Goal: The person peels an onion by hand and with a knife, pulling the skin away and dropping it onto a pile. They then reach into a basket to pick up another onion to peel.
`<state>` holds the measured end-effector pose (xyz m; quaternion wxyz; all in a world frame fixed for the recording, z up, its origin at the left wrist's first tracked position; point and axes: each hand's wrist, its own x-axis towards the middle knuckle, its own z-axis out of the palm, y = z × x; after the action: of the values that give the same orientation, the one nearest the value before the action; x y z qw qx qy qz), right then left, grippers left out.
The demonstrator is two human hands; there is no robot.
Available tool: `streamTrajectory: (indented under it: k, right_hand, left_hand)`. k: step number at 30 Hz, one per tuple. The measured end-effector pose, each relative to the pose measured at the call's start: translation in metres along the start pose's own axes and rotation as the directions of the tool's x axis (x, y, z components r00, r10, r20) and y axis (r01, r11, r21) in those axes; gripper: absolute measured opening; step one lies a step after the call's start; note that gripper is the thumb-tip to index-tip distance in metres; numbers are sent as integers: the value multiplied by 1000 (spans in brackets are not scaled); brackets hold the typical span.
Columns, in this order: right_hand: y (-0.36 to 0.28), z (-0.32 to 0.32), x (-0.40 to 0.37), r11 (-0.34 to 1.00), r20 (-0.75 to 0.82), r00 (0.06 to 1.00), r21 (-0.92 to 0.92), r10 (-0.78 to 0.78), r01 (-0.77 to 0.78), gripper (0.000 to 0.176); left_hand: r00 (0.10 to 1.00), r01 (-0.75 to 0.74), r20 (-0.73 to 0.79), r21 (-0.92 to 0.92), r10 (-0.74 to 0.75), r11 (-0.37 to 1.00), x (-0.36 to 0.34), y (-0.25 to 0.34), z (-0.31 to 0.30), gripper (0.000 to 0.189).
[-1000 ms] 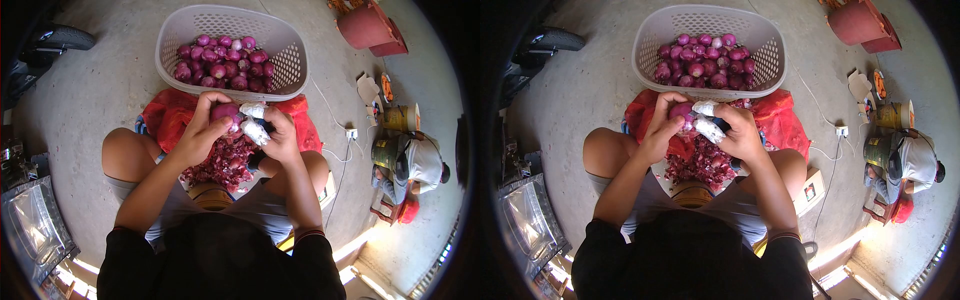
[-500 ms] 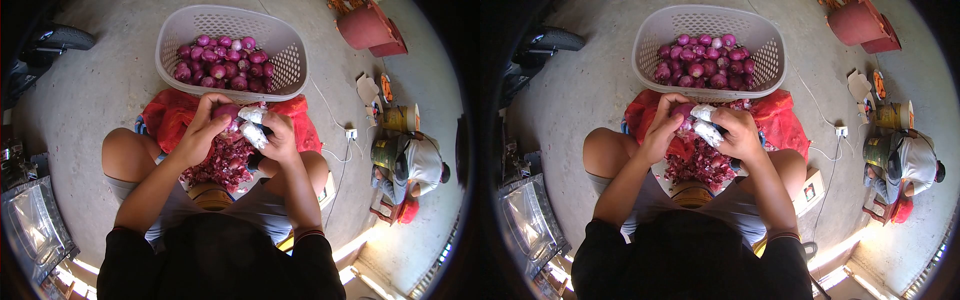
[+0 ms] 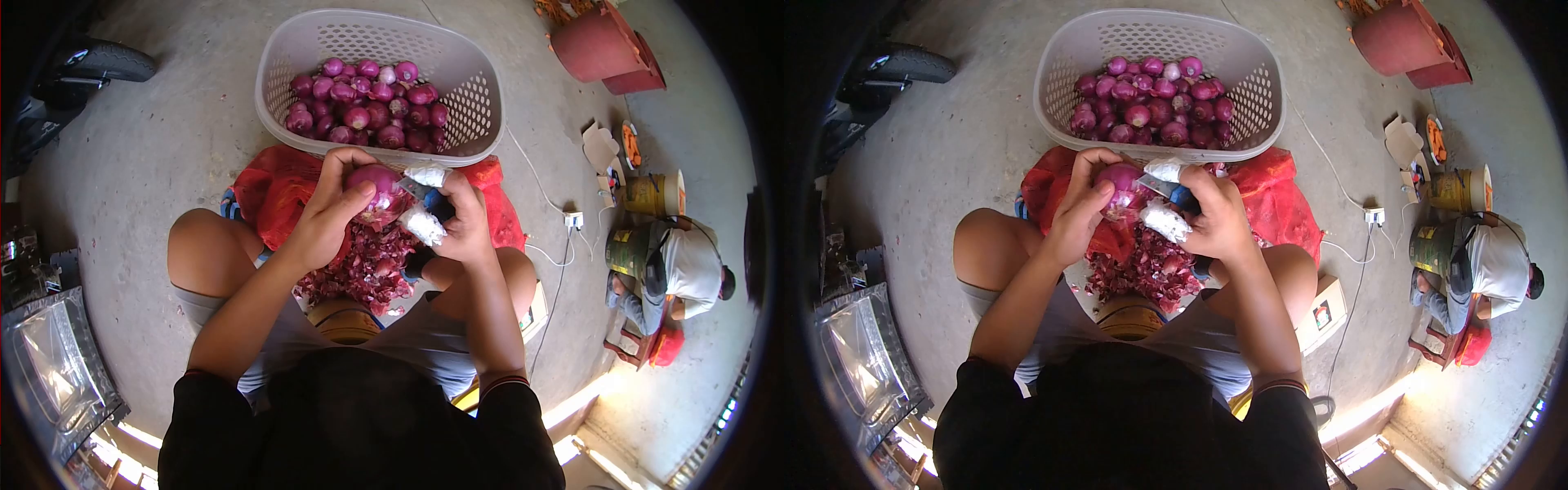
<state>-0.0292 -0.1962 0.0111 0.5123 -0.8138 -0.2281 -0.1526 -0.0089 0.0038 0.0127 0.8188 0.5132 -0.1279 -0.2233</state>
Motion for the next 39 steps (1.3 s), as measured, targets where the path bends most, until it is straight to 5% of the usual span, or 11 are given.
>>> streamTrajectory:
  k: [13, 21, 24, 27, 39]
  right_hand:
    - [-9, 11, 6, 998, -14, 999, -56, -36, 35, 28]
    - [-3, 11, 2, 975, 26, 979, -86, -204, 205, 30]
    - [-10, 11, 9, 987, -123, 979, -27, -163, 161, 34]
    - [-2, 3, 2, 998, -101, 993, -29, -58, 55, 44]
    - [-1, 10, 3, 1000, -107, 994, 13, 0, 1, 34]
  left_hand:
    - [998, -61, -16, 179, 65, 982, -3, -2, 3, 31]
    - [999, -25, -33, 13, 26, 1000, 0, -7, 1, 35]
    - [999, -31, -11, -27, 31, 999, -1, -4, -1, 33]
    - [999, -36, 0, -58, 36, 998, -1, -1, -2, 32]
    - [999, -28, 18, -88, 30, 996, -2, -2, 1, 32]
